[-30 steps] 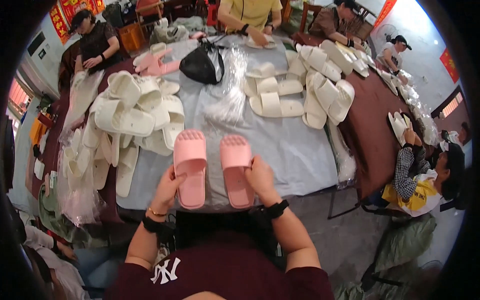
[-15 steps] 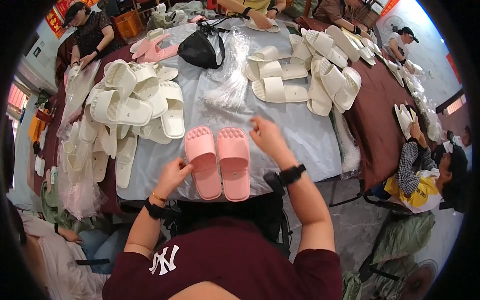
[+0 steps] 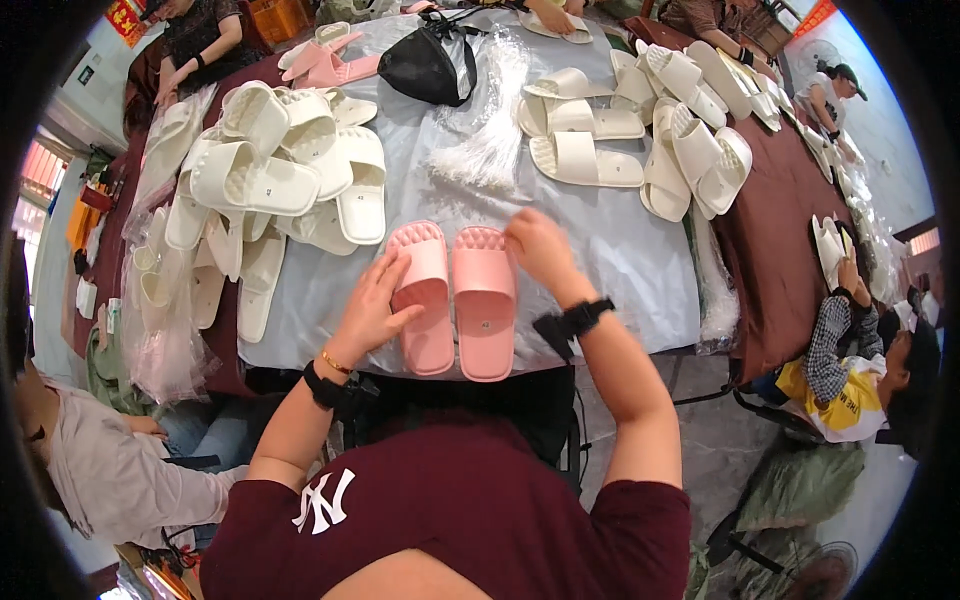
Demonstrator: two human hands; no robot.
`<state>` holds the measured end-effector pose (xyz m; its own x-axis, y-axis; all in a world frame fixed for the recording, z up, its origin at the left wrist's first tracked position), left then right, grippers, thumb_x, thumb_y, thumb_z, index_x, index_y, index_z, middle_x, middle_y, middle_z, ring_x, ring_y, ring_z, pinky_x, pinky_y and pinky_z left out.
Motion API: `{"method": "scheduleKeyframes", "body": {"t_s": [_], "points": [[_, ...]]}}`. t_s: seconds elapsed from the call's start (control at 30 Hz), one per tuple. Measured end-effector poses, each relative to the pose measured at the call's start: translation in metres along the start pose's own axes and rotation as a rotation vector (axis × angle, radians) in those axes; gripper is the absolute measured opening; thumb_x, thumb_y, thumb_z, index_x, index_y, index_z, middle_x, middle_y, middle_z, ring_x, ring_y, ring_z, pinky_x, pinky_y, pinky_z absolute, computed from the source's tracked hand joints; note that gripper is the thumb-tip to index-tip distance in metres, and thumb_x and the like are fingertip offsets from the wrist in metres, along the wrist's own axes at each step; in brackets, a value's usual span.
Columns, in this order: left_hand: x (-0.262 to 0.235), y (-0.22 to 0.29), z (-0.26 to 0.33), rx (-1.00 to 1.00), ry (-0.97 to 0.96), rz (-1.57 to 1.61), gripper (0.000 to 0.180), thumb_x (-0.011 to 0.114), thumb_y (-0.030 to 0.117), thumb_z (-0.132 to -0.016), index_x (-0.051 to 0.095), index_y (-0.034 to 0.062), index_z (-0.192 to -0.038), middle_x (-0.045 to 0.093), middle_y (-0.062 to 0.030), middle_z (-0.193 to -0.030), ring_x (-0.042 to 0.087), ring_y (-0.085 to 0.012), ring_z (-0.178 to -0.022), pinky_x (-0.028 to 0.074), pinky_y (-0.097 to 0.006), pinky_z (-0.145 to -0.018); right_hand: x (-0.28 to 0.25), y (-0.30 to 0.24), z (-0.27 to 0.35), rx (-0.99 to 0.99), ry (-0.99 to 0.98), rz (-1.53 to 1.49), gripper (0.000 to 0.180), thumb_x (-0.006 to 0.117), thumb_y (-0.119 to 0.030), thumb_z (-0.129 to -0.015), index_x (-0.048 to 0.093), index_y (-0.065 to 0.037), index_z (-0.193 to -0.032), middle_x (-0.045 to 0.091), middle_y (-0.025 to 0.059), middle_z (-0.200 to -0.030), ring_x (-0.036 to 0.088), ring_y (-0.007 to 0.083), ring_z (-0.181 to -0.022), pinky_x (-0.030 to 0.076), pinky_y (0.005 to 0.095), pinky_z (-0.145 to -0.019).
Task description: Assembling and checking pairs of sandals at a manufacturing table.
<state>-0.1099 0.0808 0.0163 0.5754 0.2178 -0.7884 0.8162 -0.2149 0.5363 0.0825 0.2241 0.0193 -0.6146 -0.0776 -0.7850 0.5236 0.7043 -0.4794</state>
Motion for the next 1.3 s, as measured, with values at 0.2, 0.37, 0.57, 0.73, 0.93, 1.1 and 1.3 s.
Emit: {"method": "scheduleKeyframes", "body": {"t_s": [0.2, 0.37, 0.57, 0.73, 0.93, 1.1, 1.3], "points": [[-0.013, 0.020, -0.007, 0.045, -0.003, -0.012, 0.055, 0.073, 0.027, -0.072, 0.055, 0.0022, -0.116, 0.051, -0.0186, -0.120, 0.049, -0.0373, -0.107, 0.041, -0.044, -0.089, -0.022, -0.015, 0.091, 0.189, -0.128, -0.144, 0.009, 0.062, -0.012, -0.080, 0.064, -0.004, -0.081, 0.062, 0.0141, -0.074, 0.059, 0.0327, -0.072, 0.047, 0.0401, -0.064], [-0.007, 0.081, -0.019, 0.154, -0.073, 0.323, 0.040, 0.072, 0.021, -0.075, 0.059, 0.0028, -0.109, 0.061, -0.0141, -0.099, 0.058, -0.0318, -0.088, 0.047, -0.039, -0.077, -0.026, -0.048, 0.112, 0.406, -0.088, -0.466, 0.020, 0.069, -0.007, -0.078, 0.061, -0.003, -0.096, 0.066, 0.0114, -0.079, 0.063, 0.0207, -0.066, 0.049, 0.0306, -0.060], [0.017, 0.095, -0.014, 0.150, -0.179, 0.594, 0.018, 0.066, 0.011, -0.081, 0.064, 0.0013, -0.096, 0.064, -0.0113, -0.086, 0.062, -0.0247, -0.076, 0.049, -0.033, -0.069, -0.015, -0.093, 0.079, 0.270, -0.106, -0.527, 0.029, 0.068, -0.005, -0.079, 0.054, -0.005, -0.105, 0.067, 0.0089, -0.081, 0.063, 0.0172, -0.065, 0.047, 0.0274, -0.058], [0.005, 0.069, -0.010, -0.030, -0.181, 0.621, 0.012, 0.064, 0.007, -0.082, 0.065, 0.0002, -0.091, 0.063, -0.0093, -0.083, 0.061, -0.0196, -0.074, 0.048, -0.029, -0.066, 0.002, -0.104, 0.065, 0.213, -0.174, -0.607, 0.022, 0.066, -0.005, -0.079, 0.058, -0.005, -0.100, 0.067, 0.0109, -0.084, 0.065, 0.0235, -0.071, 0.049, 0.0312, -0.061], [-0.056, 0.016, -0.004, -0.315, 0.094, 0.681, 0.013, 0.062, 0.006, -0.083, 0.065, -0.0001, -0.094, 0.063, -0.0049, -0.077, 0.059, -0.0104, -0.066, 0.047, -0.024, -0.060, -0.001, -0.087, 0.066, 0.164, -0.153, -0.379, 0.009, 0.064, -0.007, -0.079, 0.063, -0.004, -0.087, 0.065, 0.0135, -0.083, 0.064, 0.0301, -0.074, 0.050, 0.0365, -0.063], [-0.065, -0.016, 0.001, -0.400, 0.241, 0.835, 0.018, 0.060, 0.007, -0.086, 0.062, -0.0026, -0.101, 0.062, -0.0008, -0.076, 0.055, -0.0052, -0.066, 0.044, -0.021, -0.059, -0.014, -0.087, 0.080, 0.290, -0.217, -0.271, 0.014, 0.066, -0.015, -0.079, 0.062, -0.002, -0.080, 0.062, 0.0154, -0.067, 0.062, 0.0301, -0.059, 0.048, 0.0369, -0.055], [-0.047, -0.034, 0.007, -0.454, 0.110, 0.745, 0.018, 0.059, 0.010, -0.088, 0.062, -0.0009, -0.102, 0.063, -0.0015, -0.082, 0.055, -0.0059, -0.069, 0.046, -0.020, -0.064, -0.004, -0.088, 0.125, 0.509, -0.400, -0.311, 0.017, 0.064, -0.016, -0.078, 0.064, 0.001, -0.076, 0.062, 0.0174, -0.065, 0.062, 0.0300, -0.057, 0.047, 0.0365, -0.055]]}}
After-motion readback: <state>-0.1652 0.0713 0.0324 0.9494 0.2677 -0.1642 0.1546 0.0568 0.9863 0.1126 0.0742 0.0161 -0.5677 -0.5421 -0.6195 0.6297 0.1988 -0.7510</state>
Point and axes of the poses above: each hand's wrist, its own z-axis away from the middle knuckle, its own x-axis out of the palm, y = z × x, the point moved 9 cm from there along -z, towards the middle knuckle
